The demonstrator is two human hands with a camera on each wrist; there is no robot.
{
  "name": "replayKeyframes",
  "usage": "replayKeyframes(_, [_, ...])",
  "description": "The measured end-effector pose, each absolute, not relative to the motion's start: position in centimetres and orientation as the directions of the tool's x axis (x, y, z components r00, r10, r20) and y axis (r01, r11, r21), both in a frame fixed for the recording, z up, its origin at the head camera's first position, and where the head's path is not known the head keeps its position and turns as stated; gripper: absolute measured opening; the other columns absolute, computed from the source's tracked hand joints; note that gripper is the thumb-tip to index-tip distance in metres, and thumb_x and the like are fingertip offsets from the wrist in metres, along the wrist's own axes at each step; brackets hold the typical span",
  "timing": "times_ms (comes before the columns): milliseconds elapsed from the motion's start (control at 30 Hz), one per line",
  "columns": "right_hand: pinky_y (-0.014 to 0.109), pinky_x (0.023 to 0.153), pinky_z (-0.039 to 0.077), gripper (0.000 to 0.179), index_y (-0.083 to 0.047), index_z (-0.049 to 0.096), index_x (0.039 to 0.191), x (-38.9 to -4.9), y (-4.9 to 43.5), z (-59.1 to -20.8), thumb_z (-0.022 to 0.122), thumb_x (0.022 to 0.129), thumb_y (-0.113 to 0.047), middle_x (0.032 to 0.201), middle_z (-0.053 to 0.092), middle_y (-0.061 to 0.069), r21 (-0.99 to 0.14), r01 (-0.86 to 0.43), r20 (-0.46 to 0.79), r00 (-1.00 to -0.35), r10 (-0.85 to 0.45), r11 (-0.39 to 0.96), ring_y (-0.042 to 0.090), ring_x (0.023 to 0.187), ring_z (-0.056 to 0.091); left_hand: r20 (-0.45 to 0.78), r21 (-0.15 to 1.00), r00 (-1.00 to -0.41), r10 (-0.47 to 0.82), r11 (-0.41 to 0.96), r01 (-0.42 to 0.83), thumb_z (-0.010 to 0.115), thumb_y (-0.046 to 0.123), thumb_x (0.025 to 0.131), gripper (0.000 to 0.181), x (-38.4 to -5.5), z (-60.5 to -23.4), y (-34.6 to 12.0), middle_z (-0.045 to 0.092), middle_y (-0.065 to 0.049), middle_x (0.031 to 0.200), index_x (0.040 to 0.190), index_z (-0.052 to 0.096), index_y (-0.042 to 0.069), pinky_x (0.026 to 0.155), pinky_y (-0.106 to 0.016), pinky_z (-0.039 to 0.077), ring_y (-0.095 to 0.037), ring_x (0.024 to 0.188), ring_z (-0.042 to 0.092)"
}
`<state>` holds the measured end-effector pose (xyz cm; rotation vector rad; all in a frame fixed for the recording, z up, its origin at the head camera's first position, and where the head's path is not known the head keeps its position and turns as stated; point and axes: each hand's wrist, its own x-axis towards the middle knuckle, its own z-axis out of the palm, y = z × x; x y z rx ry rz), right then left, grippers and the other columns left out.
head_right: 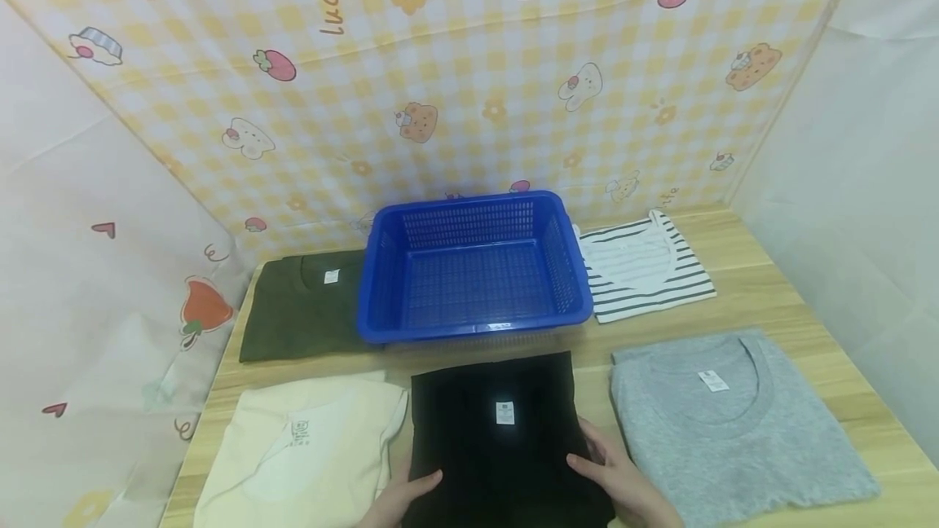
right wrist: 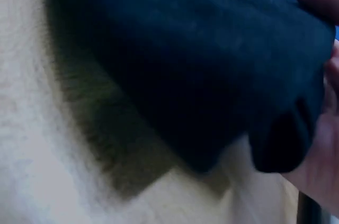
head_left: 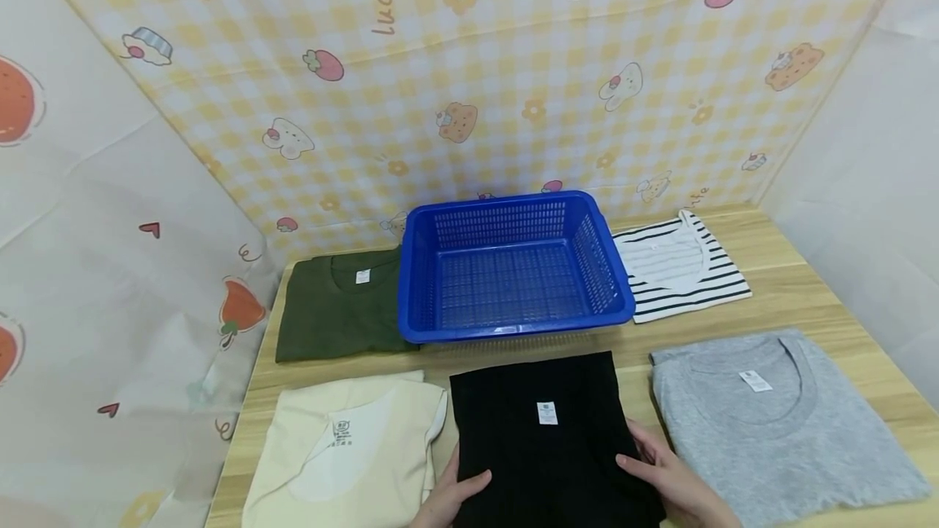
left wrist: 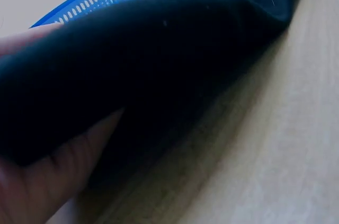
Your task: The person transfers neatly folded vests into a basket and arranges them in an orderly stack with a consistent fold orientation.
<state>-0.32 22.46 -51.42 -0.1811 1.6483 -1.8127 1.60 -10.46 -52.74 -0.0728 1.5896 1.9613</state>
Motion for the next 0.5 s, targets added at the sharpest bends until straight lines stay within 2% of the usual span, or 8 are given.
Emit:
replayKeyframes(133, [0.016, 0.091, 0.033, 0.069, -0.003, 0.001, 0.145, -0.25, 22.4, -51.62, 0.046, 0.095, -0.017, 0.149, 0.009, 0.021, -0.905, 0.423, -0.378, -0.749, -0.544, 0.046, -0.016, 0.111, 0.035, -0.384, 0.856, -0.809, 0.445, -0.158, -0.493, 0.052, 0.018, 0.092, 0.083, 1.65, -52.87, -10.61, 0.003, -0.022, 0.149, 0.144, -0.013, 0.007, 0.105, -0.038, 0.027, -0.023, 0.127, 0.033])
replayKeyframes(233, [0.018, 0.092, 0.034, 0.072, -0.003, -0.004, 0.145, -0.11, 22.37, -51.91, 0.047, 0.095, -0.015, 0.149, 0.007, 0.022, -0.903, 0.428, -0.375, -0.738, -0.561, 0.04, -0.014, 0.112, 0.036, -0.37, 0.839, -0.806, 0.463, -0.206, -0.503, 0.05, 0.015, 0.093, 0.083, 1.7, -53.04, -10.7, 0.004, -0.021, 0.149, 0.143, -0.015, 0.008, 0.101, -0.031, 0.034, -0.018, 0.123, 0.038])
replayKeyframes(333, [0.018, 0.092, 0.035, 0.075, -0.003, -0.008, 0.144, 0.01, 22.38, -52.19, 0.048, 0.094, -0.012, 0.148, 0.019, 0.008, -0.903, 0.43, -0.356, -0.738, -0.574, 0.007, -0.011, 0.113, 0.038, -0.352, 0.826, -0.803, 0.481, -0.244, -0.508, 0.049, 0.013, 0.093, 0.083, 1.71, -53.19, -10.75, 0.003, -0.021, 0.149, 0.143, -0.017, 0.008, 0.099, -0.03, 0.036, -0.017, 0.12, 0.04])
replayKeyframes(433, [0.018, 0.092, 0.037, 0.076, -0.003, -0.009, 0.143, 0.14, 22.42, -52.28, 0.047, 0.093, -0.008, 0.138, 0.031, -0.014, -0.903, 0.427, -0.318, -0.741, -0.591, -0.05, -0.009, 0.115, 0.039, -0.342, 0.833, -0.806, 0.483, -0.24, -0.498, 0.05, 0.013, 0.092, 0.084, 1.68, -53.27, -10.76, 0.002, -0.022, 0.149, 0.143, -0.017, 0.008, 0.098, -0.028, 0.036, -0.017, 0.12, 0.04])
replayKeyframes(500, [0.018, 0.093, 0.037, 0.074, -0.005, -0.009, 0.144, 0.22, 22.43, -52.25, 0.046, 0.093, -0.005, 0.132, 0.033, -0.024, -0.902, 0.421, -0.277, -0.737, -0.616, -0.098, -0.01, 0.116, 0.038, -0.333, 0.844, -0.811, 0.48, -0.231, -0.483, 0.051, 0.012, 0.091, 0.085, 1.65, -53.31, -10.77, 0.001, -0.022, 0.149, 0.143, -0.017, 0.008, 0.098, -0.026, 0.035, -0.015, 0.121, 0.039])
